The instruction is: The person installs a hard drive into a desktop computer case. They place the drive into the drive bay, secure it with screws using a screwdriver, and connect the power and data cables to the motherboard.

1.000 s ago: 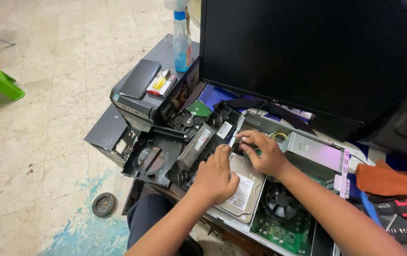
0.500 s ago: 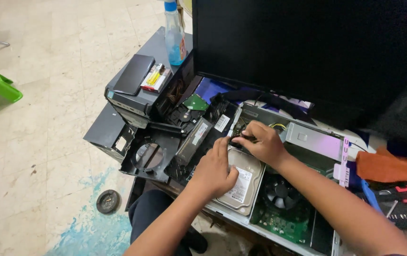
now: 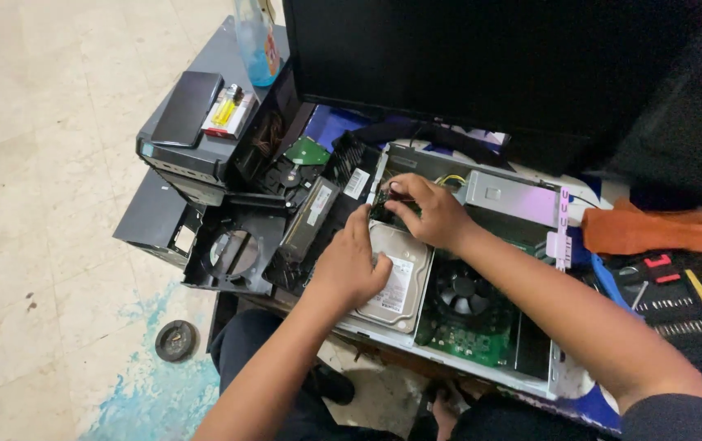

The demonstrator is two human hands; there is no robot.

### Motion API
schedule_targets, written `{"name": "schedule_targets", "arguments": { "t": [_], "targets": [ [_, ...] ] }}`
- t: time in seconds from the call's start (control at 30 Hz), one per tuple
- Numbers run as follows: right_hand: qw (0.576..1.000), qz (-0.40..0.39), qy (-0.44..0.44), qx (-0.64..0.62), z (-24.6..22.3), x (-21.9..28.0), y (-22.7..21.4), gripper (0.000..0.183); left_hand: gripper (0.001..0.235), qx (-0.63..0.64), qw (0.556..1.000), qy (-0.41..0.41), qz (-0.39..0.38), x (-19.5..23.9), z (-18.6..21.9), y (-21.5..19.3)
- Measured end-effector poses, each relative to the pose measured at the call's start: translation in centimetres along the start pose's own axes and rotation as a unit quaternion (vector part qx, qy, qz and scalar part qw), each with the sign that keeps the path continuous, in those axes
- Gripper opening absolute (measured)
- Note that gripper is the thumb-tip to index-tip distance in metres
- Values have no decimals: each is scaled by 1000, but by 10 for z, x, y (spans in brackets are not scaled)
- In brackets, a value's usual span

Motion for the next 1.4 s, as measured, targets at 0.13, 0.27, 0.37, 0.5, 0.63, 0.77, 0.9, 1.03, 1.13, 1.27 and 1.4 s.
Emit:
{"name": "schedule_targets", "arguments": {
  "t": [0.13,0.27,0.37,0.5,0.63,0.77,0.9,1.03,1.13,1.27,1.4],
  "targets": [
    [999,22,4,-24,8,5,14,19,91,-9,1000,-18,2,-7,-6,5],
    [999,43,-2,14,12,6,14,24,90,5,999,-23,26,-6,-1,-2],
    [998,20,30,-49,1,-1,14,15,90,10,999,-20,30,-8,-2,-2],
    [1000,21,14,12,13,10,20,20,89,5,999,-18,35,-6,0,0],
    [998,25,-9,64,-6,2,15,22,92,5,999,-29,30,-8,-2,-3],
    [998,30,-16,44,5,12,22,14,92,-5,999,-28,19,-7,0,0],
    [993,64,-28,94,-5,6,12,20,93,-9,1000,-21,10,-8,-1,1],
    [999,23,-12,45,-6,6,15,14,92,-3,1000,-27,14,-12,-10,8],
    [997,33,-24,61,-2,6,14,14,92,5,999,-31,20,-10,-4,5],
    [996,33,-24,83,-12,-1,7,22,90,8,999,-36,37,-9,-4,3],
    [999,26,-43,-14,-14,-2,16,10,94,5,998,-44,50,-9,-13,7]
  ]
}}
Point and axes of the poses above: each hand's wrist, its own x-axis away from the middle knuckle, its own y-axis out of the palm, z = x × y, the point moved 5 cm from there along -x, towards the middle knuckle, and after that the axes turned 4 degrees about z, right-handed, at the moved point
